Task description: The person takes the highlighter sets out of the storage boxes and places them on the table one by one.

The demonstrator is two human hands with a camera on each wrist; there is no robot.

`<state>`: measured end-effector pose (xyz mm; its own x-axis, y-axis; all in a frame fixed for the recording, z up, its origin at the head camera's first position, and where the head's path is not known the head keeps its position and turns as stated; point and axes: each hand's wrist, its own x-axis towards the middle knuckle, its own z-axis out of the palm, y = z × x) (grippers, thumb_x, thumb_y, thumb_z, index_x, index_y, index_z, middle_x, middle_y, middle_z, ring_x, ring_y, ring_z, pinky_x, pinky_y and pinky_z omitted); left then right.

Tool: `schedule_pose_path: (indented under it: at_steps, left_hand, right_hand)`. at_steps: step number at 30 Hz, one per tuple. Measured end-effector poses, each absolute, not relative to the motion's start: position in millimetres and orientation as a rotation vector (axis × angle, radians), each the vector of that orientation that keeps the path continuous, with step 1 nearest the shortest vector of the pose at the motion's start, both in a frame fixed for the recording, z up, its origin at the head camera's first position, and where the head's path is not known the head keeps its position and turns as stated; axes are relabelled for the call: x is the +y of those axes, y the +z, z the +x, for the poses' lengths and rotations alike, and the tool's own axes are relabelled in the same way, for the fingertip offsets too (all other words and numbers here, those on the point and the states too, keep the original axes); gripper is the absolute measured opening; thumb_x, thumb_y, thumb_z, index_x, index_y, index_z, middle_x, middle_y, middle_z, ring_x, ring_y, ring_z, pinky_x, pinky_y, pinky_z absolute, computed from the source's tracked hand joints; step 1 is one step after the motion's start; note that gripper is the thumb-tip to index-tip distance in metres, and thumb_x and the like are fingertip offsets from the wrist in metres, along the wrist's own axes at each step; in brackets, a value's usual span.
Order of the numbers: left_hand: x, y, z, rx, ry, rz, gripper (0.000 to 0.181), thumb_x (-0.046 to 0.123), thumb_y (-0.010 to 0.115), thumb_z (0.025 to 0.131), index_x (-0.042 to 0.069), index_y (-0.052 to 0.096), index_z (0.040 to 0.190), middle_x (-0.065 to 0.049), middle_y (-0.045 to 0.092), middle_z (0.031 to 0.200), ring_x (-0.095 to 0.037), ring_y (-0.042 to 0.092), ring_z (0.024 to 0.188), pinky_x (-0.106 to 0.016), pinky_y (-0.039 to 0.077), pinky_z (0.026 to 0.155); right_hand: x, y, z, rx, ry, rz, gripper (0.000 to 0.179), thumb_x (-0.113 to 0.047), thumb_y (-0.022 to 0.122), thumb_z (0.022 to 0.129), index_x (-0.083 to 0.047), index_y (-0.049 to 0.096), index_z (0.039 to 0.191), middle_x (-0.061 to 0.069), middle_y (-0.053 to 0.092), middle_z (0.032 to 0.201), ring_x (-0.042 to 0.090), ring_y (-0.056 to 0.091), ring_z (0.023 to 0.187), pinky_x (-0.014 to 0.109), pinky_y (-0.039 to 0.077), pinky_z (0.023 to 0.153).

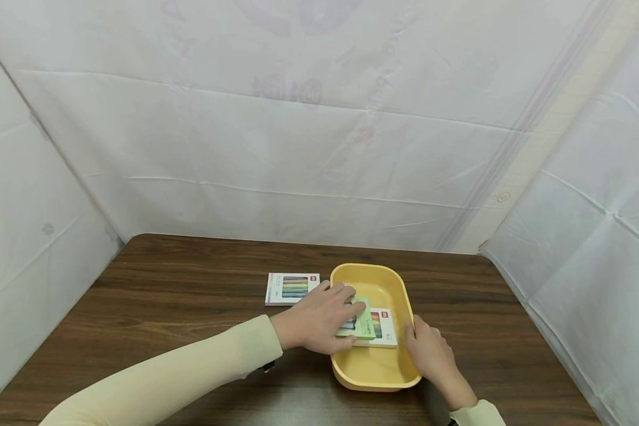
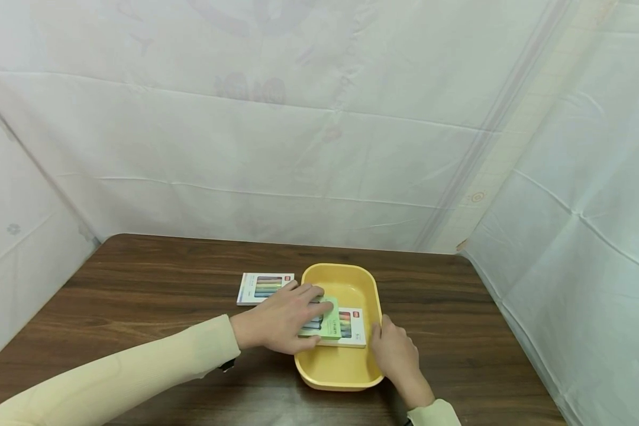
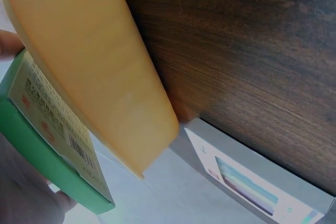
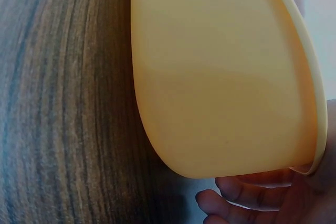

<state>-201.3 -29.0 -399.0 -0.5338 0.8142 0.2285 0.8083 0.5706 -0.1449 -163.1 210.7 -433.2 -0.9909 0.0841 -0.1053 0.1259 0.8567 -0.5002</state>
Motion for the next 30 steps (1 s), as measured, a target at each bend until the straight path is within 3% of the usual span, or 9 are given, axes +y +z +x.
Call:
schedule_pose_path:
  at_steps: [30]
  left_hand:
    - [-38.7,-398.1,-194.6,-2.515,0.003,-1.300,0.051,0.055,0.045,0.081,0.024,0.049,0.121,0.001,0.049,0.107,-0.014,0.045,0.091,-0.028,0.030,0.068]
  right_hand:
    - [214.0,-434.5,-163.6,2.944,-0.797,0.164,0.027,-0.028,0.033,0.096,-0.008,0.051,0.092,0.004,0.047,0.064,0.015,0.046,0.052,0.030,0.033,0.045]
